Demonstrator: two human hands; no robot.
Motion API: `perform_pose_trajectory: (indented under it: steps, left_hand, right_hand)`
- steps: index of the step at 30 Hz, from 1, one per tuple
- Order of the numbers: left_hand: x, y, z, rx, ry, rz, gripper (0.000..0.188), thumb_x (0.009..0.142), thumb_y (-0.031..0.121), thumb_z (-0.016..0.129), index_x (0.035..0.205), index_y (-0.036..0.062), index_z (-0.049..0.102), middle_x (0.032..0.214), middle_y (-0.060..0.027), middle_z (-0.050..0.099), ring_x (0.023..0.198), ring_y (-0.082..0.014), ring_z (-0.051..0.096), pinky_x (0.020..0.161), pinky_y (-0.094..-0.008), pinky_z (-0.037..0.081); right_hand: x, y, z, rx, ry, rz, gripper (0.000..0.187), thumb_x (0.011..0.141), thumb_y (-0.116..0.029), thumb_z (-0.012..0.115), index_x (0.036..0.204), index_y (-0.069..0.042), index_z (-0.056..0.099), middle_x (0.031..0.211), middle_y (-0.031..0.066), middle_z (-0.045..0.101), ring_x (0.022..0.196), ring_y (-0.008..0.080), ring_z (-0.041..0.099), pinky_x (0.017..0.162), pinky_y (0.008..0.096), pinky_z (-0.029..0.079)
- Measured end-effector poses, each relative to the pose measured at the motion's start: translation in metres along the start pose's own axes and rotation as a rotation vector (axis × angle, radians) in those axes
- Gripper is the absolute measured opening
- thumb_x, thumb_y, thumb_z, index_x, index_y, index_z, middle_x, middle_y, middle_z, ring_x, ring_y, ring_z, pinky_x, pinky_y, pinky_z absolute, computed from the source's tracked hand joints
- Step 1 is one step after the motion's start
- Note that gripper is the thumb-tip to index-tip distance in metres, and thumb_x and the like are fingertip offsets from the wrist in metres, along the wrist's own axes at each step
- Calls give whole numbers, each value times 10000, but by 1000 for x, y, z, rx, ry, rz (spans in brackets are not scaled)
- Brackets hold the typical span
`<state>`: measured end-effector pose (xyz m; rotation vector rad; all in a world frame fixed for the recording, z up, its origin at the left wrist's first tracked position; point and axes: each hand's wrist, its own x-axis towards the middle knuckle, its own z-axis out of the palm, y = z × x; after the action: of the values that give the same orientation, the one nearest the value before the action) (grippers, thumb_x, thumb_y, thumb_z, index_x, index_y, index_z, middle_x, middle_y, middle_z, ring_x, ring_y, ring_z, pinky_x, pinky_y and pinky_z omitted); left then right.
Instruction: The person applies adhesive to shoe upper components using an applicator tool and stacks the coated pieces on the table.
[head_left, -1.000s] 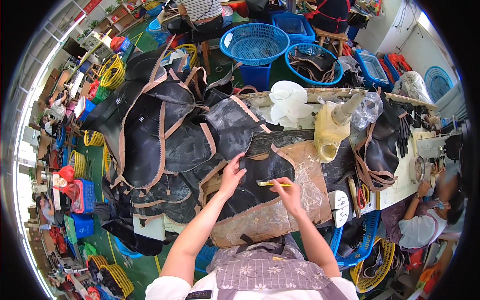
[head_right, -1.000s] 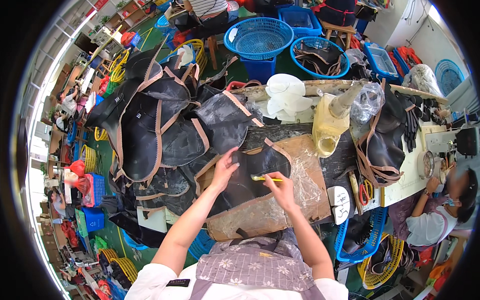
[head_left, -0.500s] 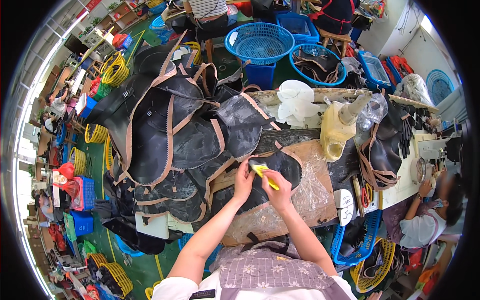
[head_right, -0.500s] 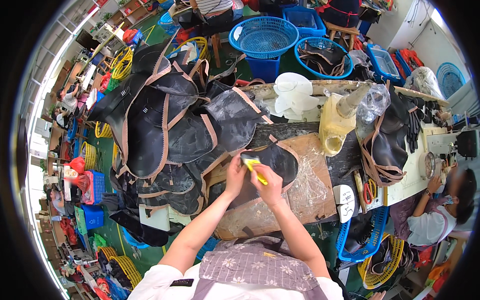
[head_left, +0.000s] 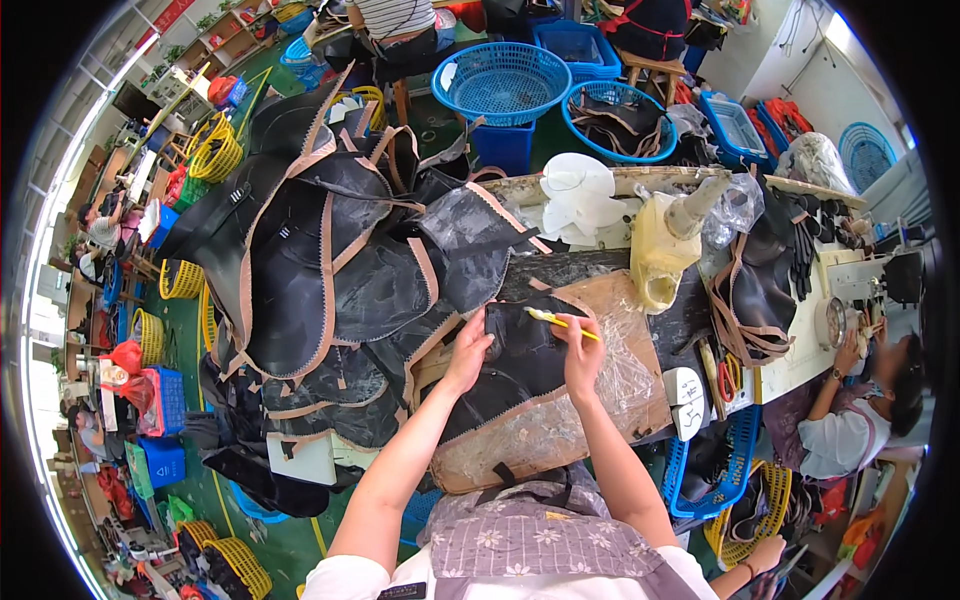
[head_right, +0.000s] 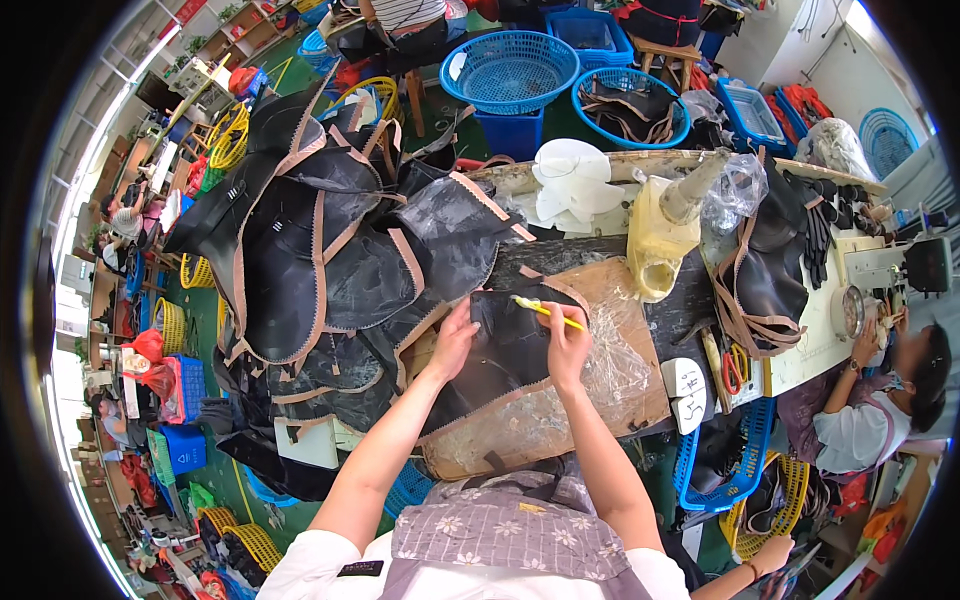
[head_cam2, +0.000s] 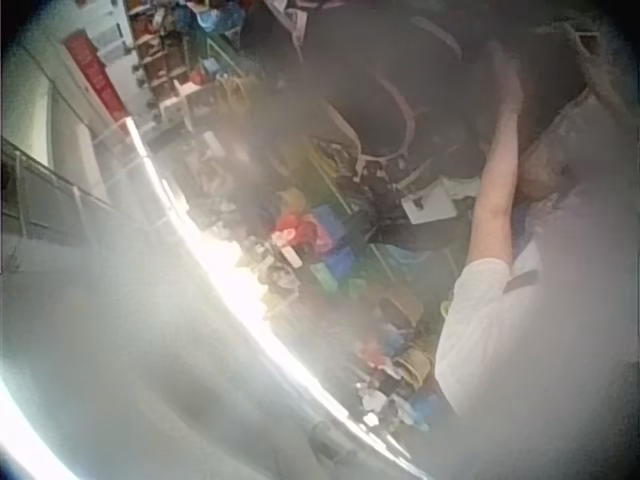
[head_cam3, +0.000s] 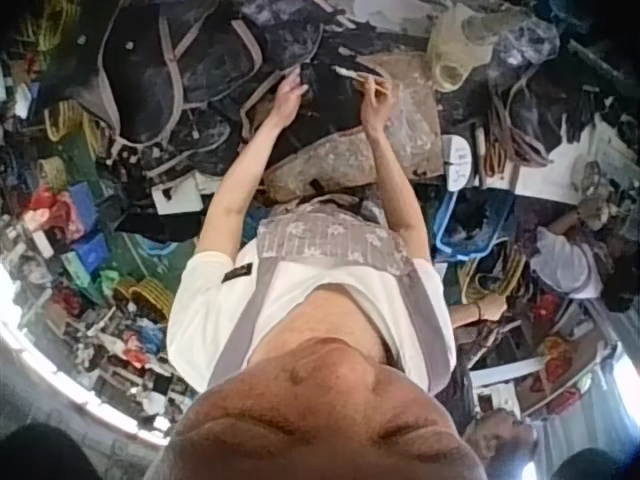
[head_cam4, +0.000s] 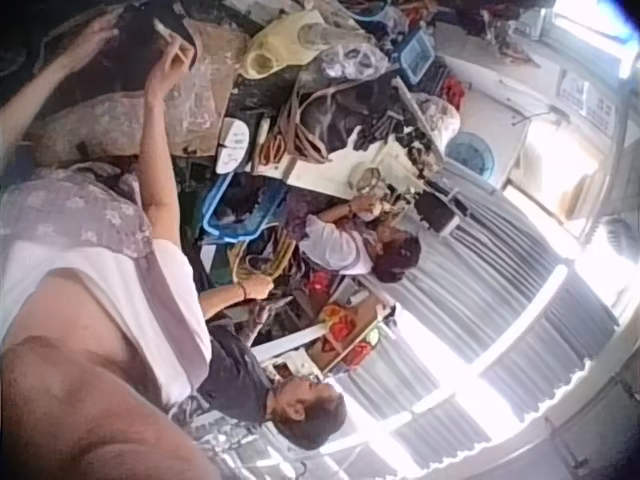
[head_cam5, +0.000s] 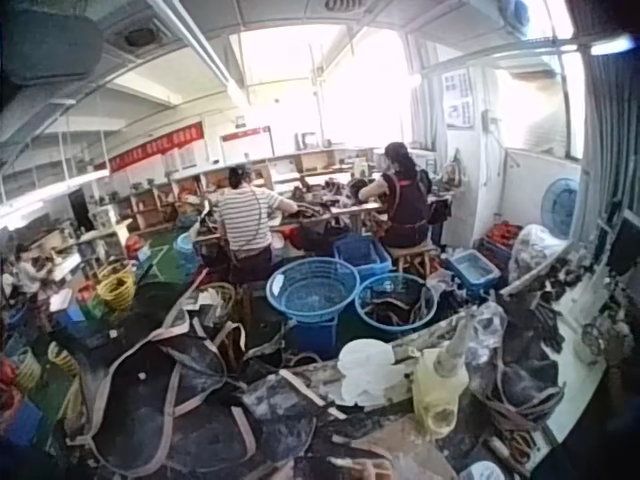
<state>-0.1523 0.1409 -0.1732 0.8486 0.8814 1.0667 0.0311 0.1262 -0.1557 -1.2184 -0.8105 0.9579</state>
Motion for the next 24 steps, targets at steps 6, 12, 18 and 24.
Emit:
perform_pose_trajectory:
  steps: [6,12,18,24]
  left_hand:
    - [1,2,2,39,-27,34,633,785,-128,346,1400,18,299,1416,-84,376,1319,-171,334,1097,-307,228]
    - [4,0,1,-13,-25,8,635,784,-109,343,1404,16,287,1413,-91,379,1313,-177,343,1098,-317,230]
    - [10,5,-3,-69,-94,-22,673,752,-108,354,1409,12,266,1413,-101,376,1312,-190,345,1098,-328,232]
    - [2,4,-1,118,-45,13,675,787,-120,393,1424,6,210,1431,-130,329,1334,-188,306,1086,-294,235]
  right_hand:
    - [-2,7,-10,69,-96,214,155,936,-147,527,881,-2,541,868,107,668,685,130,637,649,241,523]
    - [-36,15,-3,-243,-316,106,145,903,-139,581,867,1,567,755,52,655,662,89,621,598,224,485]
    - [-28,-19,8,-139,-163,-86,118,864,-104,622,905,4,596,835,103,662,699,132,643,619,268,503]
    - [-34,-5,-38,-424,-495,122,96,844,-108,634,862,-15,619,735,91,642,655,119,613,600,276,489]
